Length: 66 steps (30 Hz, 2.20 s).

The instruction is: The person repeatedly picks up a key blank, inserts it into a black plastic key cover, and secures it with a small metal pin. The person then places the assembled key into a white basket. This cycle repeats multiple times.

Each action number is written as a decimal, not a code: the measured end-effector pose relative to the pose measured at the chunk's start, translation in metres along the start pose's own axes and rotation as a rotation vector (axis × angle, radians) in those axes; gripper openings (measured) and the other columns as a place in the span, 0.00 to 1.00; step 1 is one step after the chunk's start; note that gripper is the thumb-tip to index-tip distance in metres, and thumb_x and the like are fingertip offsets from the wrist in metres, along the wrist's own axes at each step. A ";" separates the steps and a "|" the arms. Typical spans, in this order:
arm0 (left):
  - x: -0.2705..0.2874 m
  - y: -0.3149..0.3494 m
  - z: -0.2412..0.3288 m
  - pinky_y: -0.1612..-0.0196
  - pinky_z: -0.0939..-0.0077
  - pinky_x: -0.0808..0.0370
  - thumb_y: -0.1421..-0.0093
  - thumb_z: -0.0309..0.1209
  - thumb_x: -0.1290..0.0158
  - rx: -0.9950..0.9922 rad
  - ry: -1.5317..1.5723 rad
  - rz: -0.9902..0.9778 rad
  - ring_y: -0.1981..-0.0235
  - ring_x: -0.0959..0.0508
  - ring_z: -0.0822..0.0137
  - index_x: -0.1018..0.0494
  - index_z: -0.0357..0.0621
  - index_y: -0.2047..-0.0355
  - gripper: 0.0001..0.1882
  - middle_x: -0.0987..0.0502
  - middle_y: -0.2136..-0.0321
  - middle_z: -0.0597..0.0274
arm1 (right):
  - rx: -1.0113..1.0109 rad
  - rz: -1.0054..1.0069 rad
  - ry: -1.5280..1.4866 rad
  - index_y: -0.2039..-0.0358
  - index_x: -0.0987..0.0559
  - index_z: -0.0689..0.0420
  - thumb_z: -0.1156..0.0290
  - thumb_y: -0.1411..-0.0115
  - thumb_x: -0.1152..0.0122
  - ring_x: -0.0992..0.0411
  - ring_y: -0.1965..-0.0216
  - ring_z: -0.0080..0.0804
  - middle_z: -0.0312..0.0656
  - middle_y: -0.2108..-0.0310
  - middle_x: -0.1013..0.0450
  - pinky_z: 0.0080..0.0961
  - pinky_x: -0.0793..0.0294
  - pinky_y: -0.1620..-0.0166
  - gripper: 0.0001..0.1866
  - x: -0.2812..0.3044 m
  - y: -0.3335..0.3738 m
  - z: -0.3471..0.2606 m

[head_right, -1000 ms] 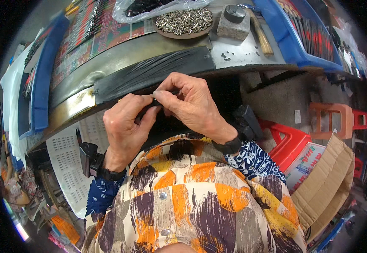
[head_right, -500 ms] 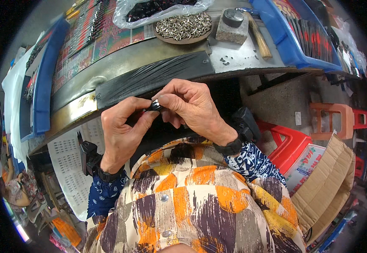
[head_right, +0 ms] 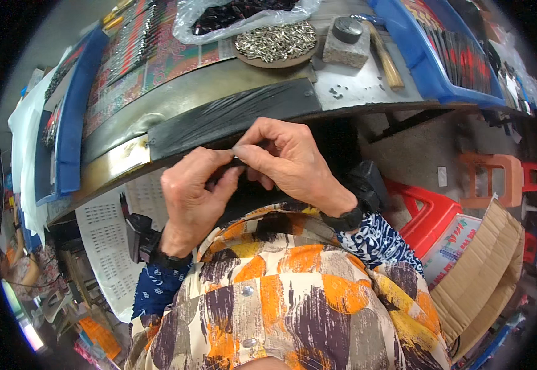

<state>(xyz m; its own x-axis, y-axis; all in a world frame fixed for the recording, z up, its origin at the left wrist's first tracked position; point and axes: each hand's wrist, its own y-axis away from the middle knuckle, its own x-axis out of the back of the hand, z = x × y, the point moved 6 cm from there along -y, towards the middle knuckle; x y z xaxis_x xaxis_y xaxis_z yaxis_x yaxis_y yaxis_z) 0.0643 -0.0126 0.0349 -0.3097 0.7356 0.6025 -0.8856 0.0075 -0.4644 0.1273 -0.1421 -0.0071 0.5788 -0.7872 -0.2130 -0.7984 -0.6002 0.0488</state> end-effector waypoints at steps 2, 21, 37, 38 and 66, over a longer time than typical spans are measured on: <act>-0.001 0.000 0.000 0.75 0.67 0.28 0.54 0.22 0.39 -0.019 -0.026 0.009 0.79 0.25 0.57 0.24 0.42 0.70 0.10 0.27 0.78 0.58 | -0.012 0.042 0.032 0.68 0.23 0.62 0.71 0.37 0.40 0.34 0.82 0.12 0.33 0.80 0.27 0.10 0.37 0.80 0.07 0.000 0.000 0.001; 0.045 -0.032 -0.007 0.75 0.69 0.27 0.52 0.23 0.37 -0.002 -0.097 -0.031 0.78 0.23 0.57 0.25 0.40 0.68 0.10 0.25 0.77 0.55 | 0.110 0.098 0.141 0.57 0.24 0.63 0.75 0.37 0.42 0.31 0.78 0.11 0.33 0.77 0.26 0.09 0.34 0.78 0.09 0.010 0.001 -0.031; 0.157 -0.134 -0.146 0.66 0.66 0.27 0.50 0.22 0.44 0.047 -0.540 0.123 0.71 0.22 0.53 0.26 0.37 0.64 0.11 0.23 0.74 0.50 | 0.308 0.244 0.335 0.62 0.21 0.64 0.79 0.39 0.42 0.30 0.81 0.13 0.34 0.80 0.26 0.12 0.33 0.79 0.06 0.041 -0.015 -0.058; 0.160 -0.141 -0.152 0.64 0.65 0.27 0.50 0.22 0.44 0.020 -0.571 0.116 0.69 0.22 0.53 0.26 0.37 0.64 0.11 0.23 0.72 0.49 | 0.306 0.236 0.349 0.62 0.21 0.64 0.79 0.39 0.42 0.30 0.80 0.14 0.34 0.80 0.26 0.12 0.33 0.78 0.06 0.040 -0.015 -0.059; 0.129 -0.272 -0.279 0.58 0.63 0.26 0.48 0.26 0.42 0.020 -0.601 0.139 0.62 0.21 0.51 0.21 0.45 0.62 0.12 0.21 0.67 0.50 | 0.355 0.102 0.461 0.64 0.18 0.60 0.77 0.50 0.31 0.24 0.82 0.34 0.43 0.81 0.24 0.25 0.26 0.77 0.11 0.054 -0.020 -0.054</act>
<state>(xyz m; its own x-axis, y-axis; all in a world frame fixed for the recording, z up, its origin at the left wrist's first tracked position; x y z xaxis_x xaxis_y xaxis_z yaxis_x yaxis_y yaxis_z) 0.3618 0.2692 0.0583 -0.5582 0.2180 0.8005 -0.8276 -0.0776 -0.5560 0.1832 -0.1805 0.0336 0.4455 -0.8663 0.2260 -0.8142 -0.4970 -0.3000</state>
